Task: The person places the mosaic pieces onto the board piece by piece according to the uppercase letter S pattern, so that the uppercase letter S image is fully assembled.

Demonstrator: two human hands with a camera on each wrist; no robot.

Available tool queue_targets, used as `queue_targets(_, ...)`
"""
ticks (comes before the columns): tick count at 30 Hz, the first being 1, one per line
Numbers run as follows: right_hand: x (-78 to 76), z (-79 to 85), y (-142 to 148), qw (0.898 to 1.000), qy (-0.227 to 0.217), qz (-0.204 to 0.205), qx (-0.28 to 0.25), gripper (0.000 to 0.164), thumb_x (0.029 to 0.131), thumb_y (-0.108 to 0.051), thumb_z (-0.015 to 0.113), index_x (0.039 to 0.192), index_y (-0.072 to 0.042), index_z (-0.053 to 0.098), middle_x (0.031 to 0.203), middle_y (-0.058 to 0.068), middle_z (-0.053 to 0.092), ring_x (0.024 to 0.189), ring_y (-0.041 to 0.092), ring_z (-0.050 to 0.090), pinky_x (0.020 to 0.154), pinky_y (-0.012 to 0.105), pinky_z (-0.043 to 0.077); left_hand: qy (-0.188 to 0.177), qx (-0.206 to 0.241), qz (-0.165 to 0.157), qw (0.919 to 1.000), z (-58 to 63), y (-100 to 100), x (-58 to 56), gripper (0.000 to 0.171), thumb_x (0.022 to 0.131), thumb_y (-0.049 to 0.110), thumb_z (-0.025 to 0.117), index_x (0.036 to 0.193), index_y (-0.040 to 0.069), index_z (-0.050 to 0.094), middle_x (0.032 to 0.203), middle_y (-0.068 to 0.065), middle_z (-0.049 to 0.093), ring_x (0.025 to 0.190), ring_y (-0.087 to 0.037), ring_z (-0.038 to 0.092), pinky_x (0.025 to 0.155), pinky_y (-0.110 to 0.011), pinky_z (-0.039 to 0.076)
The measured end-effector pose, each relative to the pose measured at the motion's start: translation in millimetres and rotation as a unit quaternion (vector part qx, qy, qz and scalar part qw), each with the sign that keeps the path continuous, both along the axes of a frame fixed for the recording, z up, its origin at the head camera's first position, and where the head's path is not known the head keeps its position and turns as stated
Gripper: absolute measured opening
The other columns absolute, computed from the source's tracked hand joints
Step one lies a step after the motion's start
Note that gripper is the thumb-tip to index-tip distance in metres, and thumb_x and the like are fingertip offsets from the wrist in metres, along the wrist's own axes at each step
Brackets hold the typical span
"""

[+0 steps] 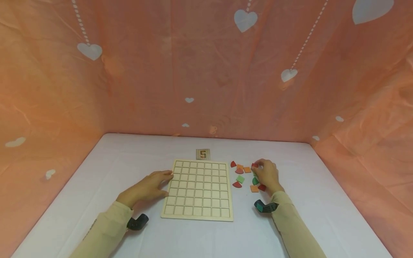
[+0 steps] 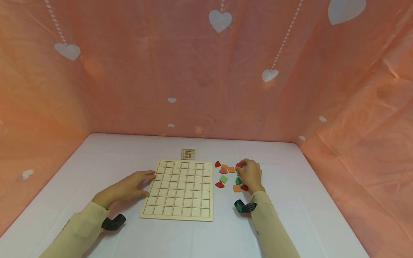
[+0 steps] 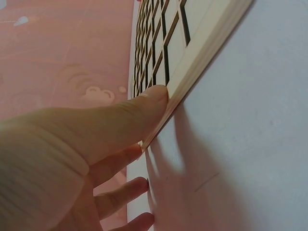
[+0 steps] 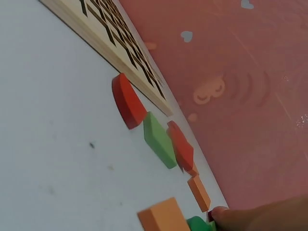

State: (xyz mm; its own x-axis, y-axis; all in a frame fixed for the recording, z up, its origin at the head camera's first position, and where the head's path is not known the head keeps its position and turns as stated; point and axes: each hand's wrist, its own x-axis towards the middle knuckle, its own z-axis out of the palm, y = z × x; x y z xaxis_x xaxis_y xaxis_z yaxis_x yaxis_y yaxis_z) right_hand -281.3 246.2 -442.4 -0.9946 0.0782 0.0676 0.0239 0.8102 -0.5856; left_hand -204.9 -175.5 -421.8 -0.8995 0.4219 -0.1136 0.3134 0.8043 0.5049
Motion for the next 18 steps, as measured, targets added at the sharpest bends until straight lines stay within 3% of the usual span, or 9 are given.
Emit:
queue_targets(6,-0.4,-1.2,0.0,1.000,0.015,-0.001,-0.021,0.025,0.096,-0.015,0.068,0.116,0.000,0.065,0.113,0.022,0.069,0.101,0.035,0.059,0.099,0.055,0.039,0.001,-0.006,0.001,1.0000,1.3,1.3,0.3,0.064,0.088,0.015,0.077,0.144,-0.003,0.052,0.158,-0.022,0.042,0.146,-0.046,0.036,0.121,-0.062,0.031)
queue_targets(11,-1.0,-1.7,1.2,0.999,0.011,-0.003,-0.052,0.023,0.098,-0.013,0.064,0.118,-0.001,0.065,0.116,0.022,0.068,0.108,0.037,0.056,0.106,0.060,0.030,0.000,-0.005,0.002,1.0000,1.9,1.4,1.5,0.064,0.087,0.014,0.077,0.144,-0.003,0.052,0.157,-0.022,0.042,0.146,-0.046,0.036,0.121,-0.062,0.031)
queue_targets(18,0.0,3.5,-1.1,0.991,-0.009,0.002,-0.132,0.027,0.103,-0.011,0.056,0.128,-0.003,0.063,0.131,0.021,0.063,0.121,0.035,0.052,0.114,0.056,0.042,-0.006,-0.003,0.014,0.9999,0.7,0.9,2.5,0.064,0.088,0.013,0.076,0.145,-0.001,0.051,0.159,-0.019,0.040,0.148,-0.045,0.034,0.122,-0.062,0.030)
